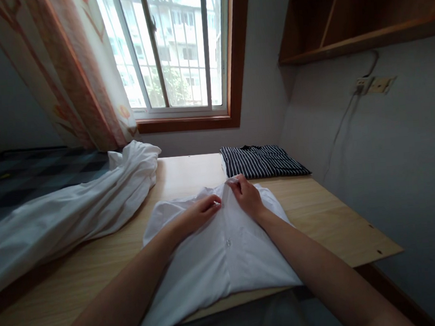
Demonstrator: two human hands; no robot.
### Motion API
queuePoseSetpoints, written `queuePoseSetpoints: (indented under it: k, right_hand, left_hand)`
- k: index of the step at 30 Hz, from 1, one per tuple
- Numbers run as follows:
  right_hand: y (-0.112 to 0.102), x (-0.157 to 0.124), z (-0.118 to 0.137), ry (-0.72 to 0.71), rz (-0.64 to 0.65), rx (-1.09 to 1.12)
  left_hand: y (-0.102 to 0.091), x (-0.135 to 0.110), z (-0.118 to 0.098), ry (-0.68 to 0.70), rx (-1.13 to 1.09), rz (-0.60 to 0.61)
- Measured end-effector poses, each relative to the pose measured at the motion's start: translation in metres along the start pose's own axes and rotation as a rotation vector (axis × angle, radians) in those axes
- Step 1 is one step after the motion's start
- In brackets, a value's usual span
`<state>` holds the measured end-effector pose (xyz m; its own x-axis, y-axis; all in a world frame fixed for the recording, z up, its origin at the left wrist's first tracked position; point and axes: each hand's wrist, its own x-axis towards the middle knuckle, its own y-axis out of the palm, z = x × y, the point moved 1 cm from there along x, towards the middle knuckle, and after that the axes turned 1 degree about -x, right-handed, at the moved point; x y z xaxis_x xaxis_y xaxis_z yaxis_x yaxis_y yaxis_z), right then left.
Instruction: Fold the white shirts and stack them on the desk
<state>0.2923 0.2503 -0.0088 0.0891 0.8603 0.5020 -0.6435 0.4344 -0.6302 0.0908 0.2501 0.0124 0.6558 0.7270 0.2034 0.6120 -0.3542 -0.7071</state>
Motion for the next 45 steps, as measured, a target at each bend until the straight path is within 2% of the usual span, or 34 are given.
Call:
queuePoseSetpoints:
  k: [10, 16, 24, 27, 29, 32, 35, 38, 40, 42, 44, 45]
  right_hand:
    - [0.004, -0.003, -0.003, -0.009, 0.047, -0.027]
    - [0.005, -0.001, -0.008, 0.025, -0.006, 0.005]
    - [-0.007, 0.006, -0.009, 0.057, -0.129, 0.036]
    - [-0.015, 0.011, 0.001, -0.017, -0.188, 0.013]
    - [-0.021, 0.018, 0.010, -0.082, -0.234, -0.024]
    - [-0.027, 0.034, 0.022, -0.139, -0.245, -0.109]
    - [-0.030, 0.049, 0.027, -0.119, -0.228, -0.206]
    - [-0.028, 0.055, 0.024, -0.044, -0.196, -0.282]
    - [-0.023, 0.053, 0.022, 0.016, -0.102, -0.323]
    - [-0.017, 0.046, 0.023, 0.063, 0.049, -0.379]
    - [-0.014, 0.035, 0.029, 0.029, 0.146, -0.442]
    - [-0.015, 0.028, 0.034, -0.032, 0.161, -0.459]
  left_hand:
    - [0.006, 0.001, 0.000, -0.036, -0.011, -0.029]
    - [0.002, -0.001, 0.001, -0.083, 0.014, -0.039]
    - [-0.015, -0.004, 0.001, -0.088, 0.432, -0.141]
    - [-0.015, -0.003, -0.002, -0.084, 0.549, -0.136]
    - [-0.017, -0.002, -0.006, -0.036, 0.630, -0.152]
    - [-0.026, 0.004, -0.013, 0.157, 0.729, -0.177]
    - [-0.043, 0.012, -0.015, 0.311, 0.836, -0.203]
    - [-0.058, 0.017, -0.014, 0.316, 0.946, -0.239]
    - [-0.058, 0.017, -0.015, 0.257, 0.975, -0.227]
    - [-0.050, 0.012, -0.019, 0.154, 0.936, -0.197]
    - [-0.035, 0.005, -0.024, 0.034, 0.836, -0.163]
    - [-0.027, -0.001, -0.027, -0.021, 0.774, -0.141]
